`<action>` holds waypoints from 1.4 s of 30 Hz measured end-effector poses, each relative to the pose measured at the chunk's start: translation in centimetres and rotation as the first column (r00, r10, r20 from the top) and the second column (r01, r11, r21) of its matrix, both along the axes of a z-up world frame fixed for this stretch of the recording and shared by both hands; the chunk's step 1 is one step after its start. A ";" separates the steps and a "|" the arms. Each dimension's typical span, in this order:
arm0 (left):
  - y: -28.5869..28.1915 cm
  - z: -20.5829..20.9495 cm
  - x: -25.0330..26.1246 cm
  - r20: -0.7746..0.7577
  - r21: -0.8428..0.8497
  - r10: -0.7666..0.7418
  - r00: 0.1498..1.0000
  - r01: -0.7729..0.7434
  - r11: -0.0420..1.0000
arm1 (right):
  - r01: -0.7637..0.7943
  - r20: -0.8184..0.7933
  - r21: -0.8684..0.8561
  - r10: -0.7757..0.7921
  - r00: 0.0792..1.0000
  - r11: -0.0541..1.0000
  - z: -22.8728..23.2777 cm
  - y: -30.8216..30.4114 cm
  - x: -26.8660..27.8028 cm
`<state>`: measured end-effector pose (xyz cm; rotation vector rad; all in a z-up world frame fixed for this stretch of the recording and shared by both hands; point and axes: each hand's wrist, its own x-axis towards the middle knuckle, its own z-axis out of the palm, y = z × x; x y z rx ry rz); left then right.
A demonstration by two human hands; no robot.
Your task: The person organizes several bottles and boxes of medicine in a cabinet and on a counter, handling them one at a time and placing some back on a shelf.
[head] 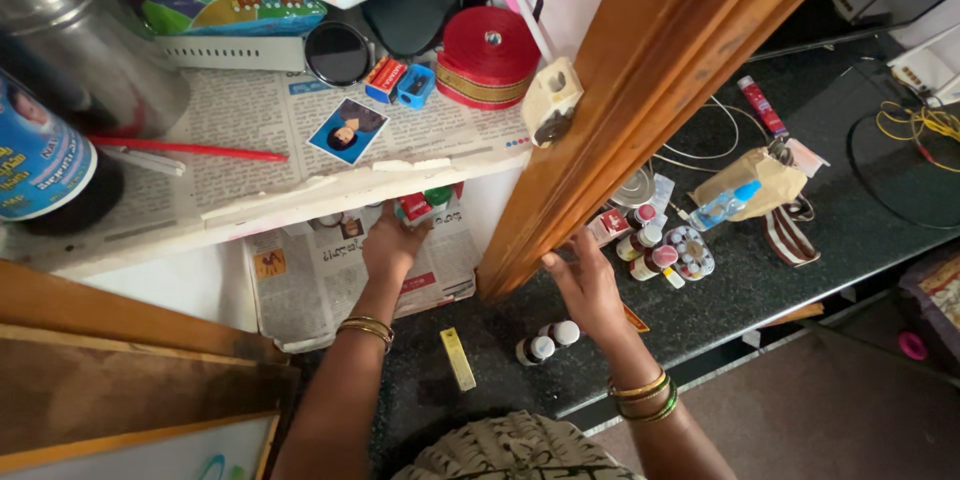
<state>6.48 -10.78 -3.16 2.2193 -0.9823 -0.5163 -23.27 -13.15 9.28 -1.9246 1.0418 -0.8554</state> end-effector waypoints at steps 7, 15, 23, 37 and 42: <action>-0.2 -1.6 0.9 0.160 -0.114 0.033 0.987 -0.015 0.993 | -0.016 0.008 -0.009 0.017 1.000 1.000 0.4 0.2 0.1; -0.1 -0.8 1.0 0.149 -0.063 -0.014 0.989 0.024 0.998 | -0.037 -0.012 -0.044 0.036 0.999 0.998 0.7 0.2 0.1; 0.0 -1.3 1.3 0.113 -0.051 -0.015 0.993 0.021 0.998 | -0.029 -0.018 -0.033 0.028 0.999 0.999 0.9 0.3 0.2; 8.8 -1.9 -6.4 0.002 -0.604 -0.010 1.000 0.009 0.797 | 0.066 -0.067 -0.190 -0.080 0.995 0.980 -1.3 -2.8 -7.8; 11.5 -1.6 -10.6 -0.044 -0.634 -0.188 0.981 0.118 0.764 | 0.194 -0.275 -0.271 -0.268 0.923 0.943 -2.6 -5.1 -12.1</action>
